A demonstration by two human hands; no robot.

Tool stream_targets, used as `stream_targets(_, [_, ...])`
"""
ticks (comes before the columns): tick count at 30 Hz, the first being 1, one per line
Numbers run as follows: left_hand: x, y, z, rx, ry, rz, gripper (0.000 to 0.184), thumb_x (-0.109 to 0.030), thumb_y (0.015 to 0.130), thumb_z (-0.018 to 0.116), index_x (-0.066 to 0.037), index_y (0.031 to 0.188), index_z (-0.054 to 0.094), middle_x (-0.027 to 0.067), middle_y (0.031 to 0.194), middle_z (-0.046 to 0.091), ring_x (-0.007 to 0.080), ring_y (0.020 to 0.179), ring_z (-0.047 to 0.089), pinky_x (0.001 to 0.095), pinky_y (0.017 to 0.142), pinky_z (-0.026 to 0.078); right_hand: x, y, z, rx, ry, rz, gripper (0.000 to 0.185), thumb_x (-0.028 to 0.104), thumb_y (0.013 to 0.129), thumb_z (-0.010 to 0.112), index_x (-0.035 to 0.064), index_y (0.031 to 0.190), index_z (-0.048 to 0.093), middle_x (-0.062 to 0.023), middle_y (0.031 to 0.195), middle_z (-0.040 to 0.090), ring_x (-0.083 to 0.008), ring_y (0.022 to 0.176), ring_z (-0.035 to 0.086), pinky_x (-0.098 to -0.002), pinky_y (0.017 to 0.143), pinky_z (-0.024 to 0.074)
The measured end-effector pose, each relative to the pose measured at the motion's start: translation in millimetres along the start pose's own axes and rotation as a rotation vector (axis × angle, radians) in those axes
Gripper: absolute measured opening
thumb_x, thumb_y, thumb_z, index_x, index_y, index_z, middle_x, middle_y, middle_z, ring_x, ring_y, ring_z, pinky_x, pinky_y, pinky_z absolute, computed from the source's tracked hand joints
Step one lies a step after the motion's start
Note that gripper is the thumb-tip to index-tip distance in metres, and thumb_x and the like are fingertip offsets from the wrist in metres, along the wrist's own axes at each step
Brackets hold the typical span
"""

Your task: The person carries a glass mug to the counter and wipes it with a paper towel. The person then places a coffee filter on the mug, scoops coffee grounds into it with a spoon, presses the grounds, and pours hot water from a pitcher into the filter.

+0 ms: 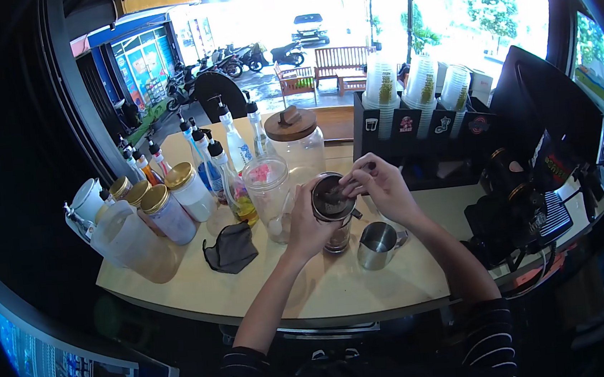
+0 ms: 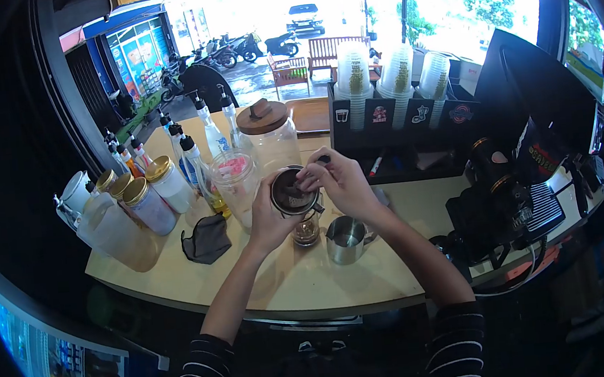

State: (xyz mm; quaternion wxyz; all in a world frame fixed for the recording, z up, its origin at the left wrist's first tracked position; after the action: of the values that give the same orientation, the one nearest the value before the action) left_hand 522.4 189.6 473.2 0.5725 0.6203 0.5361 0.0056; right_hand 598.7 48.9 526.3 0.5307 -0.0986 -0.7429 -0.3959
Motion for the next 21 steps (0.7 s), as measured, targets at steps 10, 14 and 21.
stream_targets(10, [-2.1, 5.1, -2.8, 0.108, -0.022, 0.001, 0.079, -0.011, 0.057, 0.085, -0.004, 0.125, 0.044, 0.0122, 0.115, 0.056, 0.0244, 0.108, 0.059, 0.0349, 0.094, 0.047, -0.1, -5.8, -0.2, 0.131, -0.099, 0.004, 0.015, 0.01, 0.098, 0.046, -0.0041, 0.098, 0.051, -0.0119, 0.089, 0.065, -0.0138, 0.08, 0.066, -0.0264, 0.071, 0.0546])
stream_targets(14, [-4.8, 9.6, -5.5, 0.076, -0.059, -0.056, 0.078, -0.013, 0.057, 0.085, -0.004, 0.124, 0.045, 0.0119, 0.115, 0.058, 0.0223, 0.108, 0.059, 0.0337, 0.094, 0.047, 2.1, -4.9, -14.7, -0.016, 0.173, -0.011, 0.019, 0.016, 0.099, 0.046, -0.0021, 0.1, 0.051, -0.0149, 0.095, 0.064, -0.0162, 0.082, 0.066, -0.0276, 0.071, 0.0546])
stream_targets(21, [-11.7, 23.5, -14.9, 0.075, -0.02, -0.129, 0.076, -0.019, 0.057, 0.087, -0.001, 0.12, 0.049, 0.0113, 0.107, 0.064, 0.0202, 0.101, 0.063, 0.032, 0.089, 0.049, -21.6, -17.1, -78.8, -0.401, 0.423, -0.076, 0.024, 0.02, 0.1, 0.042, -0.0007, 0.101, 0.053, -0.0189, 0.101, 0.063, -0.0173, 0.077, 0.063, -0.0305, 0.074, 0.0526])
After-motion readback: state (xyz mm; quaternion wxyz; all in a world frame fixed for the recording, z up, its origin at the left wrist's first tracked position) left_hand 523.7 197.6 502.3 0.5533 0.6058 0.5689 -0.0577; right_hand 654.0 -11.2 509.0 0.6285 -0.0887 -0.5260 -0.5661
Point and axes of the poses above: each hand's wrist, its own y-axis towards the middle knuckle, its own z-axis out of the palm, x = y × z, the point moved 4 cm from there along y, towards the middle knuckle
